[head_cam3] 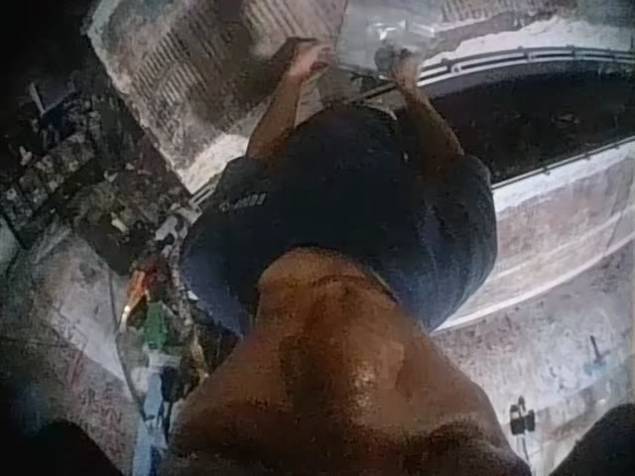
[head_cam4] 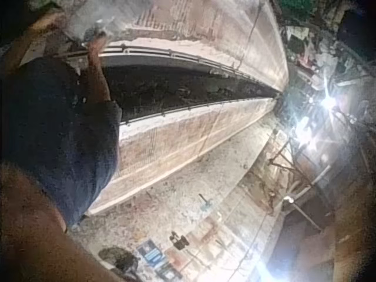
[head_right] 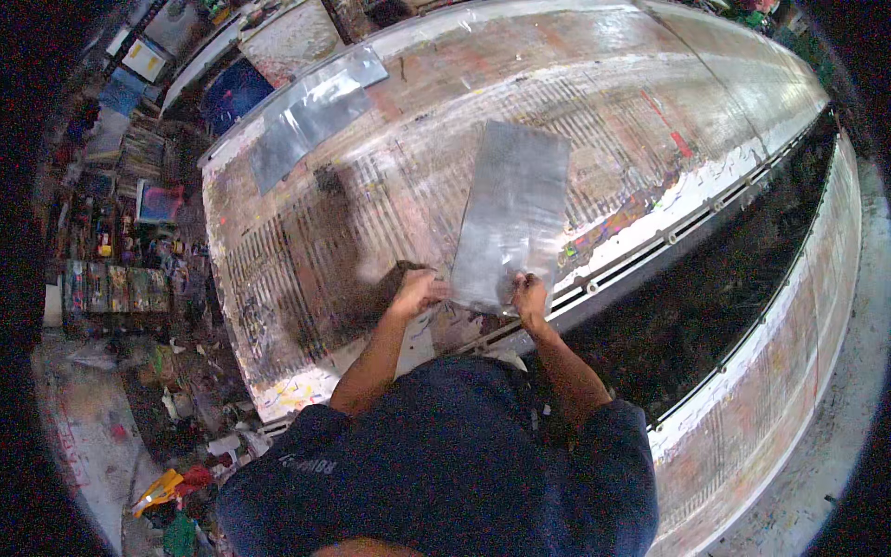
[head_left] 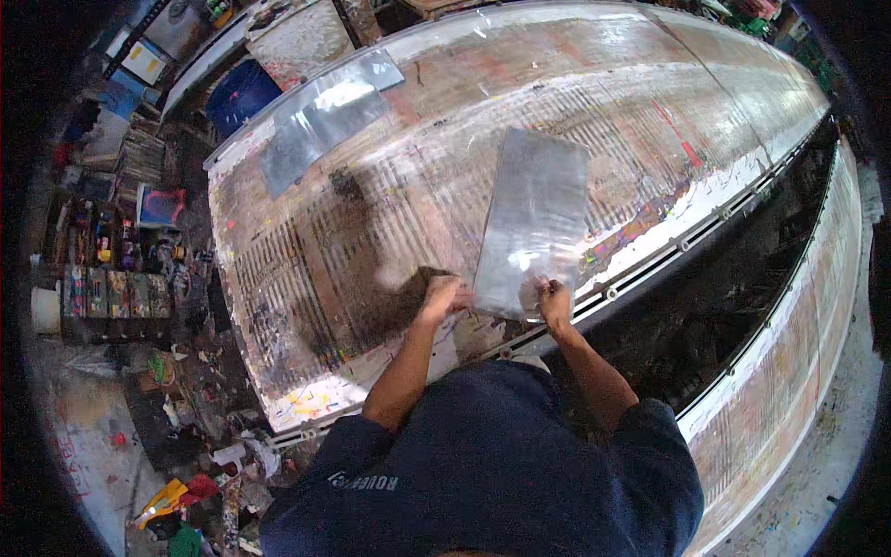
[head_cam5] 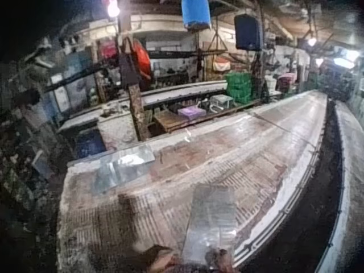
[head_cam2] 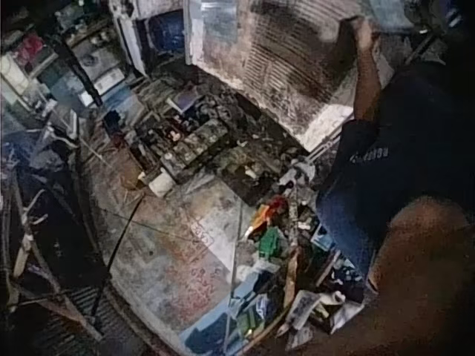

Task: The person performs screen printing by applying ink to a screen and using a squeegee to transfer the design onto clear plastic sheets, which are then placed on a printing table.

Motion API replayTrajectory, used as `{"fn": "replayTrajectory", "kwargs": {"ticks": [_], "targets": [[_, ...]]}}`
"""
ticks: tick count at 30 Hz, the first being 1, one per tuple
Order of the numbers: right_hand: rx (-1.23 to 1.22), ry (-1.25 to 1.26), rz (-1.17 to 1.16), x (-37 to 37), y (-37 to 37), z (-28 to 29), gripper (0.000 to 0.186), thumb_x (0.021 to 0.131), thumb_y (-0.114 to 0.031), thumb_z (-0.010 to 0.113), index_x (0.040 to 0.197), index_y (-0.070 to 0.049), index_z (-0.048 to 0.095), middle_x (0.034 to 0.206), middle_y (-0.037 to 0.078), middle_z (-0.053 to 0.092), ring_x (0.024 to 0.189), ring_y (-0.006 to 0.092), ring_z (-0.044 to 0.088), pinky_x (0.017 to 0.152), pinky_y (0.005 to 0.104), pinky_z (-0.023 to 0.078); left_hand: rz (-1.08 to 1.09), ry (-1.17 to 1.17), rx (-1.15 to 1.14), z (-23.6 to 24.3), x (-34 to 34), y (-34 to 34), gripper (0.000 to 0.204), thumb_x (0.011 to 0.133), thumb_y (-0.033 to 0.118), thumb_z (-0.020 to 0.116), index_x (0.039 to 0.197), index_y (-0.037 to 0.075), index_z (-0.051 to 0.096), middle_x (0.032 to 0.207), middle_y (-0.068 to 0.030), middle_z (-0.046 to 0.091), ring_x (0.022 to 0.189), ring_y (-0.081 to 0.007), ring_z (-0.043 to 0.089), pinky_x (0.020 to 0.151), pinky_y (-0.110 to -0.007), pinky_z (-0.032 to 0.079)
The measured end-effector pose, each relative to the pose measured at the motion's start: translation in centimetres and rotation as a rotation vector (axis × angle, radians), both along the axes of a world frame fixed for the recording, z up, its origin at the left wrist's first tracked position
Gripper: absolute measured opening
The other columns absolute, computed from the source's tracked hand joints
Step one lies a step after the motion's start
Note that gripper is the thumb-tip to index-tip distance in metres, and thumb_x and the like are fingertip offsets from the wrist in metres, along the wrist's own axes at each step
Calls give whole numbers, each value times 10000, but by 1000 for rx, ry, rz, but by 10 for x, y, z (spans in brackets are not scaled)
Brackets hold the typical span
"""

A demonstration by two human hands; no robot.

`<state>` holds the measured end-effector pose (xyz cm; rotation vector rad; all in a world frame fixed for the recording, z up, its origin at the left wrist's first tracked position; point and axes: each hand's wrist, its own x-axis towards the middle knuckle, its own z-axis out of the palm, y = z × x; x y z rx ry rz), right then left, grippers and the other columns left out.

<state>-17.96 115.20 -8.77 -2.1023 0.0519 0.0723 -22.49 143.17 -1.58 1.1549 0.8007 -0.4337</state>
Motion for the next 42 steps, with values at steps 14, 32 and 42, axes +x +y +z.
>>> {"fn": "replayTrajectory", "kwargs": {"ticks": [14, 32, 42], "targets": [[40, 209, 565, 11, 95, 61, 237, 849, -201, 698, 860, 36, 680, 706, 104, 667, 610, 214, 598, 591, 365, 481, -165, -510, 494, -7, -40, -23, 137, 913, 91, 651, 859, -25, 699, 811, -73, 712, 767, -165, 694, 674, -294, 542], [601, 792, 388, -10, 81, 56, 315, 840, -203, 795, 1006, 45, 695, 819, 86, 690, 617, 166, 614, 536, 310, 507, 42, -200, -195, -42, -48, -27, 176, 991, 243, 576, 992, 78, 639, 952, -38, 673, 863, -170, 654, 762, -330, 531], [617, 715, 451, -11, 75, 25, 163, 824, -99, 776, 914, 22, 715, 816, 82, 701, 729, 167, 653, 640, 310, 528, 37, -192, -142, -40, -46, -32, 234, 951, 292, 640, 1018, 69, 613, 898, -36, 651, 819, -164, 634, 739, -349, 523]]}}
